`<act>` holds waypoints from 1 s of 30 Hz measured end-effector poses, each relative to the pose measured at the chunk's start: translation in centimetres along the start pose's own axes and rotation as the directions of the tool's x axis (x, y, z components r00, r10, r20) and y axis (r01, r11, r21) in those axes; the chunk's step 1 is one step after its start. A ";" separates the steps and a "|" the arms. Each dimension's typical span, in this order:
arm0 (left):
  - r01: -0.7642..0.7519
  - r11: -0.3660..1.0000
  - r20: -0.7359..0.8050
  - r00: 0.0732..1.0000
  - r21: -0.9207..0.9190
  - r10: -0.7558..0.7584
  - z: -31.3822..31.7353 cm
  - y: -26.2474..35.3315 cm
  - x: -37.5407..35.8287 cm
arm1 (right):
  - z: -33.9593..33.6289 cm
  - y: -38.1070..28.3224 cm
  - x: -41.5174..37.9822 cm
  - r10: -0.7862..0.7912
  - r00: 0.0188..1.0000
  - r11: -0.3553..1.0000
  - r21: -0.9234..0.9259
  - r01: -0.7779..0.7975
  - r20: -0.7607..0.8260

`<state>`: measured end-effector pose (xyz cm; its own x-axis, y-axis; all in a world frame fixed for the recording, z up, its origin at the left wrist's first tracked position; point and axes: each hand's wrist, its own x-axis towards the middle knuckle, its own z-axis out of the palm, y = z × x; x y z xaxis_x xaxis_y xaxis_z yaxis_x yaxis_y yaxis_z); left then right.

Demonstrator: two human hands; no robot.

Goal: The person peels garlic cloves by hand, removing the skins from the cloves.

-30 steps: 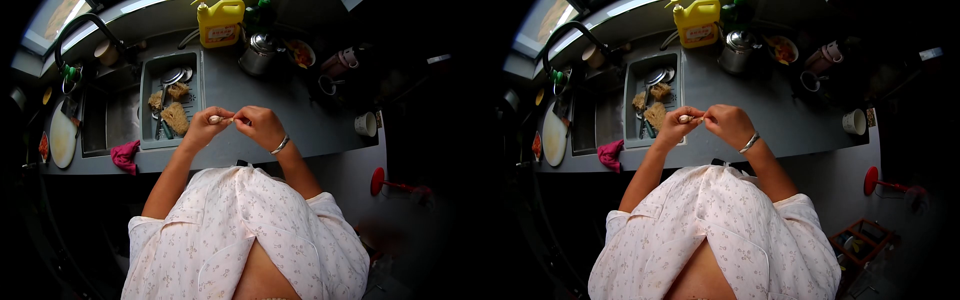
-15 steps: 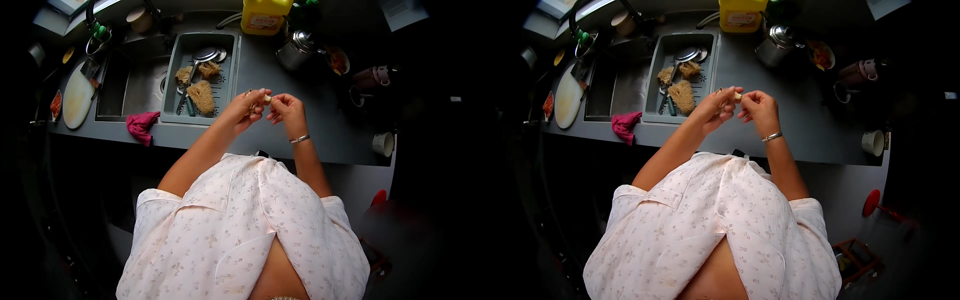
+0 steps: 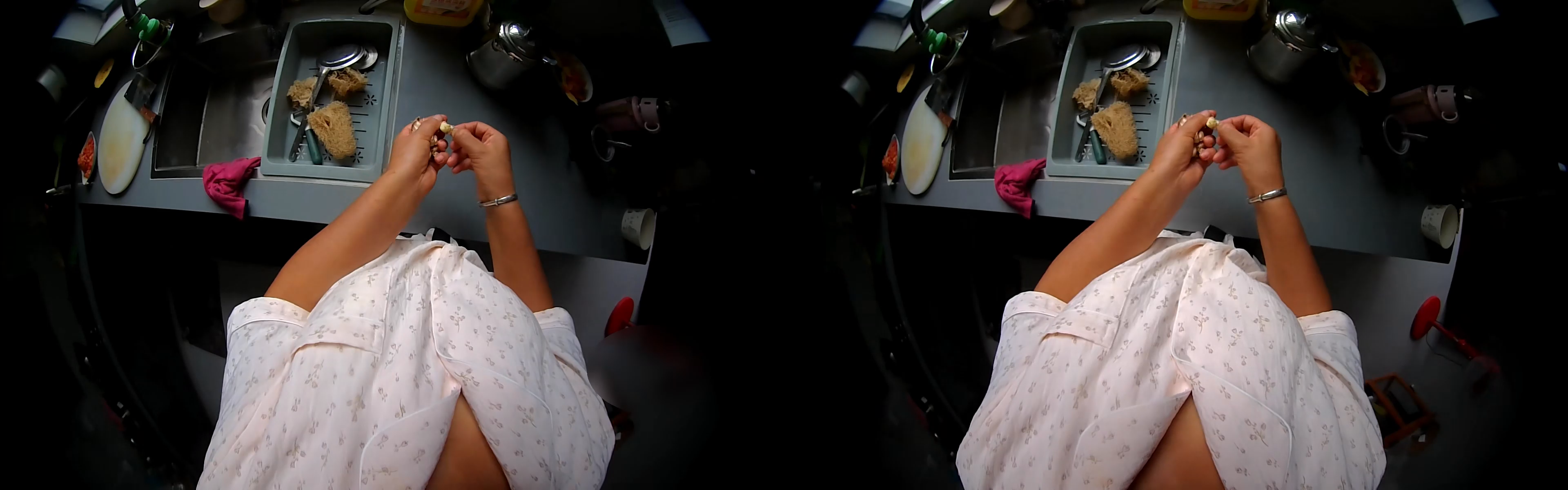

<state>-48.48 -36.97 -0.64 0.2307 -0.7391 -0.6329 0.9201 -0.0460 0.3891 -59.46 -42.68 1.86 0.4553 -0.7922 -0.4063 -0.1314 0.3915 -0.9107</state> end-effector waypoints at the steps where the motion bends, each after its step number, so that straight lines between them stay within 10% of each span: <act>1: -0.031 0.999 0.001 1.000 0.015 0.031 0.1 0.0 -0.1 | 0.0 -0.1 -0.1 -0.004 1.000 1.000 -0.002 0.004 0.018; 20: -0.039 0.999 0.139 0.990 -0.002 0.039 1.3 0.3 -2.5 | 0.2 -0.8 -1.0 -0.083 0.996 0.996 0.040 0.082 0.019; 26: 0.028 0.998 0.133 0.991 -0.057 -0.020 0.5 0.3 -1.7 | 0.8 -0.5 -1.5 -0.231 0.973 0.949 -0.221 0.224 -0.008; 30: 0.066 0.980 0.002 0.998 -0.185 -0.067 0.4 -0.1 -1.1 | 2.2 -1.0 -3.0 -0.594 0.804 0.692 -0.533 0.487 -0.037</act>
<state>-48.96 -36.37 0.28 0.1680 -0.7359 -0.6559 0.9760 0.0306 0.2156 -58.72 -39.65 4.19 0.4112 -0.8867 0.2115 -0.3388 -0.3640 -0.8676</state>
